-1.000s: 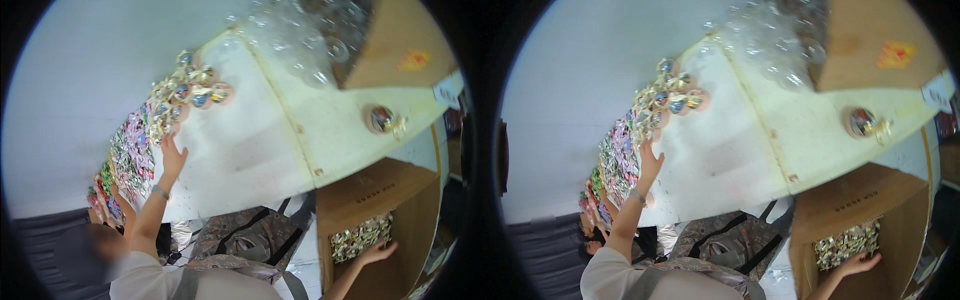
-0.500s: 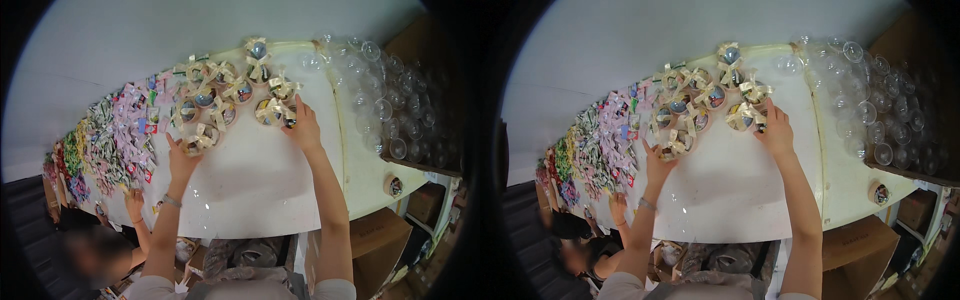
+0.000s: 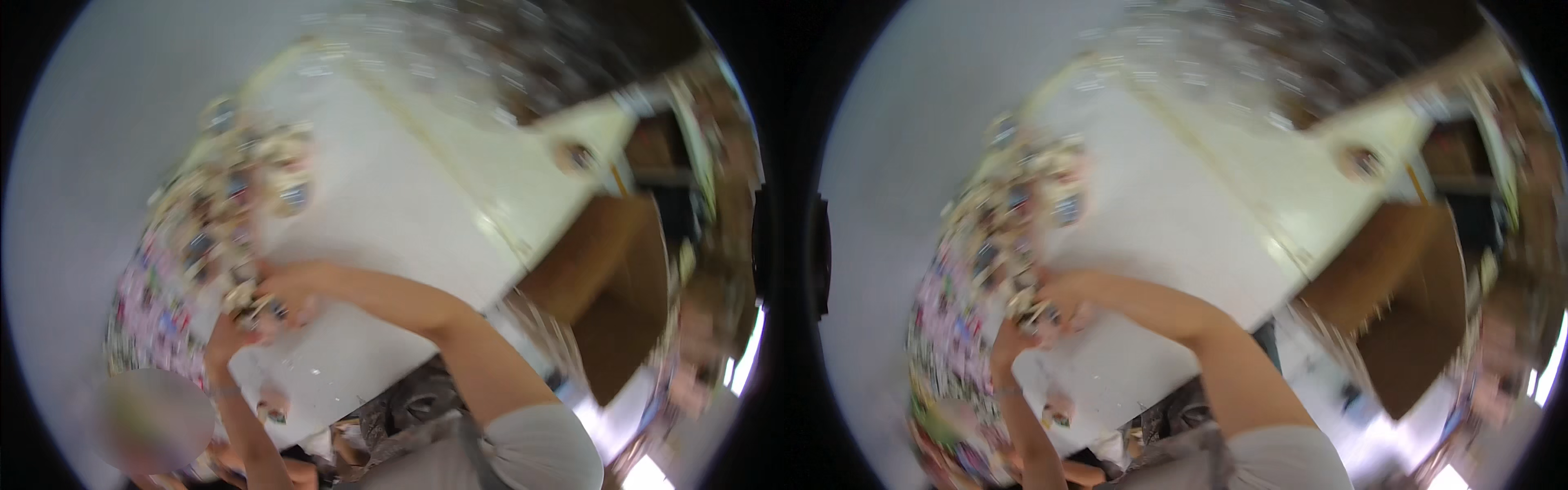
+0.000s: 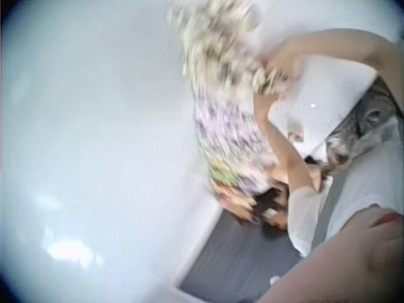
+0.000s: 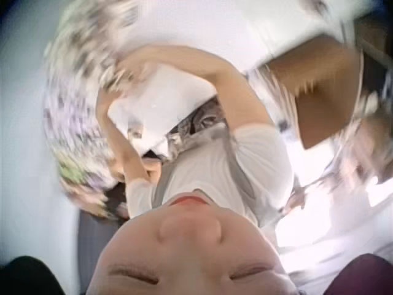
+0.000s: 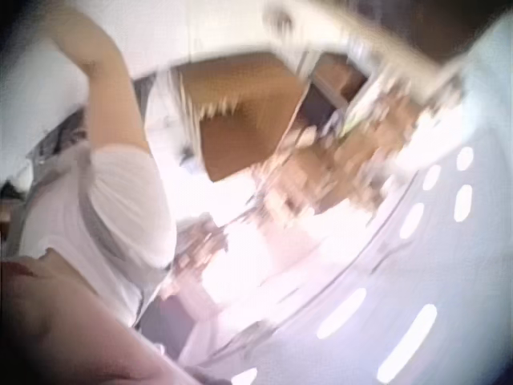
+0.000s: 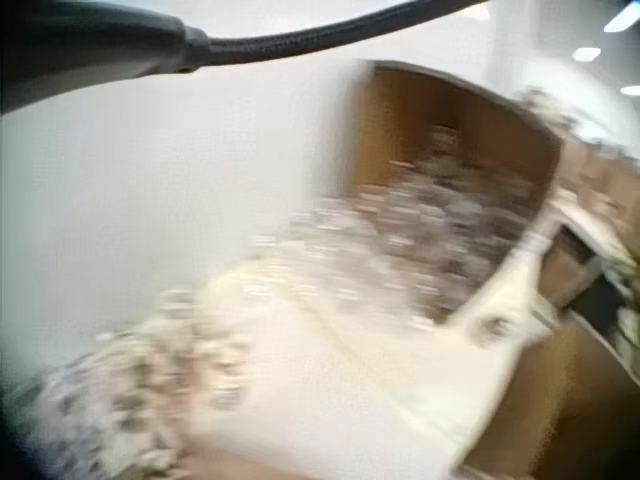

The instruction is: The person fills small round containers with assorted candies and small items, ties a ribbon around each container, and places the finished units into a large cardboard box. The person repeats this process for multiple containers.

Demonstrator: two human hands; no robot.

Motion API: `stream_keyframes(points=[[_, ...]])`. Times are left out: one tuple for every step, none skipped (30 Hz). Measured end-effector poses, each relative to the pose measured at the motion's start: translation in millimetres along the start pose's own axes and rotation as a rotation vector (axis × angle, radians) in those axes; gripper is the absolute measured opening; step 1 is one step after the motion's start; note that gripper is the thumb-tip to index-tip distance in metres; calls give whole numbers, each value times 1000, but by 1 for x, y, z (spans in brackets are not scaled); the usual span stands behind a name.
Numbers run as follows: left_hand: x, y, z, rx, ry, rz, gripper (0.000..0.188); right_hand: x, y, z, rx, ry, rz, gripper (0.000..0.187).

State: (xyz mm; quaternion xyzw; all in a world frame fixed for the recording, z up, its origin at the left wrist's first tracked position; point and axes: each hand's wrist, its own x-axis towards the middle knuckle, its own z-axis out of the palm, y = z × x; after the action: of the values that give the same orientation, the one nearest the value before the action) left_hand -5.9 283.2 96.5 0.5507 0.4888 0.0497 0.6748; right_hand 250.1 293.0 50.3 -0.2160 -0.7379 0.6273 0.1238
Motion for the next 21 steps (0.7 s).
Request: stream_keyframes(points=[[3, 26, 20, -20, -4, -170, 93, -4, 17, 12, -12, 42, -3, 70], [-10, 32, 42, 55, -47, -148, 95, -21, 3, 24, -133, 55, 68, 70], [-17, 42, 73, 56, -24, -76, 101, -53, -15, 27, -253, 62, 155, 70], [-20, 56, 107, 75, -69, 68, 107, -99, -27, 40, -232, 213, 190, 69], [-23, 79, 142, 57, -126, 32, 108, -153, -43, 58, -227, 348, 208, 69], [-24, 103, 178, 48, -161, 1, 109, -209, -64, 71, -239, 477, 206, 68], [-19, 117, 213, 140, -256, 102, 110, -276, -92, 79, -210, 545, 258, 67], [-13, 134, 251, 240, -351, 202, 111, -345, -123, 93, -176, 631, 302, 66], [-12, 167, 304, 414, -426, 307, 108, -412, -154, 107, -142, 712, 340, 65], [-12, 200, 359, 589, -475, 428, 105, -463, -180, 127, -102, 803, 373, 64], [-12, 232, 413, 741, -493, 553, 102, -517, -206, 147, -128, 922, 382, 63], [-13, 262, 465, 823, -530, 604, 105, -568, -227, 166, -152, 1038, 392, 62], [-6, 284, 517, 903, -616, 662, 108, -619, -235, 190, -40, 1116, 402, 62], [3, 296, 568, 958, -700, 715, 112, -665, -236, 216, 77, 1171, 424, 62], [15, 311, 625, 1040, -830, 788, 116, -705, -224, 244, 156, 1287, 399, 63], [28, 314, 688, 1128, -884, 807, 114, -744, -207, 271, 160, 1388, 414, 69], [42, 304, 749, 1260, -919, 704, 113, -777, -173, 302, 169, 1437, 467, 74], [64, 281, 802, 1229, -1021, 751, 112, -804, -131, 335, 185, 1494, 518, 80], [88, 255, 852, 1223, -1116, 713, 113, -828, -94, 361, 298, 1537, 557, 84], [118, 213, 897, 1212, -1173, 692, 115, -852, -56, 380, 394, 1570, 593, 89], [138, 181, 940, 1292, -1197, 624, 117, -872, -16, 399, 503, 1586, 634, 93]])
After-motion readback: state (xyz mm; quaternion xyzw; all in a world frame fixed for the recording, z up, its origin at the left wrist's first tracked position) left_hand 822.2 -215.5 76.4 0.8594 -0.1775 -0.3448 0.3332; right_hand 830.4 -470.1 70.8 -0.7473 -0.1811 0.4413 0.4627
